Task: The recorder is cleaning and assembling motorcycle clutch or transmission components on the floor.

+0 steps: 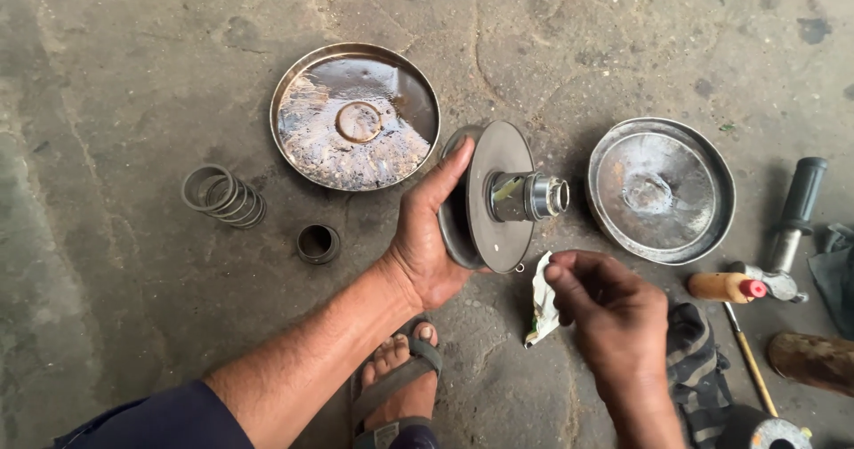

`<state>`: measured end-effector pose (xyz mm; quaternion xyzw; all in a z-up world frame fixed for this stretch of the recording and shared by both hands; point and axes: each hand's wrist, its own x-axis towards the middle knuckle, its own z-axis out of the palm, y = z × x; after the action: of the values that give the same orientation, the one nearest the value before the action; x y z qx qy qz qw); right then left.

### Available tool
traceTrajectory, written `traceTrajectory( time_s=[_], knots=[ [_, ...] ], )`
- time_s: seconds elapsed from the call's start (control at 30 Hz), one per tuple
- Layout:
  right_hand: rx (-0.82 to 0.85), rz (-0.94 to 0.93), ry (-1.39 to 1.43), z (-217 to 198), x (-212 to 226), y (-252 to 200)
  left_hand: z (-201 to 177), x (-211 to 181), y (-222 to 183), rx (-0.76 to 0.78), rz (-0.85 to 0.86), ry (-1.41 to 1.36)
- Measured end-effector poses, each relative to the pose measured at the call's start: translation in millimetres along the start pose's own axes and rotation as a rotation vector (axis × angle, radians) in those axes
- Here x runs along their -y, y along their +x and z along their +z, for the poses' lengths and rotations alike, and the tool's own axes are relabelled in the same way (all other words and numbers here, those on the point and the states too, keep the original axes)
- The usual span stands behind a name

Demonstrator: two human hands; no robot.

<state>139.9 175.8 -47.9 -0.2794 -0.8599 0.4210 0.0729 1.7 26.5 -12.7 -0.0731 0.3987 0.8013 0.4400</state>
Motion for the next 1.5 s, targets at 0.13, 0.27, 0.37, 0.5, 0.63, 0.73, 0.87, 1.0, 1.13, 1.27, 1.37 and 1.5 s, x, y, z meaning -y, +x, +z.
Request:
traceTrajectory(
  time_s=[0.13, 0.27, 0.37, 0.5, 0.63, 0.73, 0.87, 1.0, 1.13, 1.27, 1.37, 1.5],
  knots=[
    [0.095, 0.402, 0.795, 11, -16, -2, -4, 0, 1, -0.015, -0.001, -0.022],
    [0.135, 0.501, 0.971, 24, -13, -5, -6, -3, -2, -0.006, -0.017, -0.037],
    [0.138, 0.496, 0.964, 27, -10, -5, -5, -5, -4, -0.022, -0.011, -0.033],
    [0.149, 0.51, 0.945, 30, -9, -3, -9, -2, -4, 0.026, 0.008, -0.038],
    [0.153, 0.504, 0.901, 34, -11, -3, -3, -3, -6, -0.018, 0.015, -0.022],
    [0.148, 0.482, 0.863, 37, -15, -4, -5, -1, -5, -0.008, 0.01, -0.013],
    [0.158, 0.402, 0.83, 41, -14, -5, -7, 2, -4, 0.062, 0.02, 0.021],
    [0.104, 0.39, 0.705, 45, -3, -12, -3, 1, -6, 0.065, 0.02, 0.011],
    [-0.085, 0.103, 0.203, 48, 6, -24, 2, -1, -7, 0.002, -0.007, -0.023],
    [-0.161, -0.233, -0.029, 53, 1, -27, -15, 11, 1, 0.033, 0.012, -0.028],
    [-0.008, 0.399, 0.696, 50, -25, -21, -32, 19, 11, -0.049, 0.08, 0.286],
    [-0.131, 0.429, 0.939, 15, -27, -18, -18, 8, 0, -0.016, 0.144, 0.565]
  ],
)
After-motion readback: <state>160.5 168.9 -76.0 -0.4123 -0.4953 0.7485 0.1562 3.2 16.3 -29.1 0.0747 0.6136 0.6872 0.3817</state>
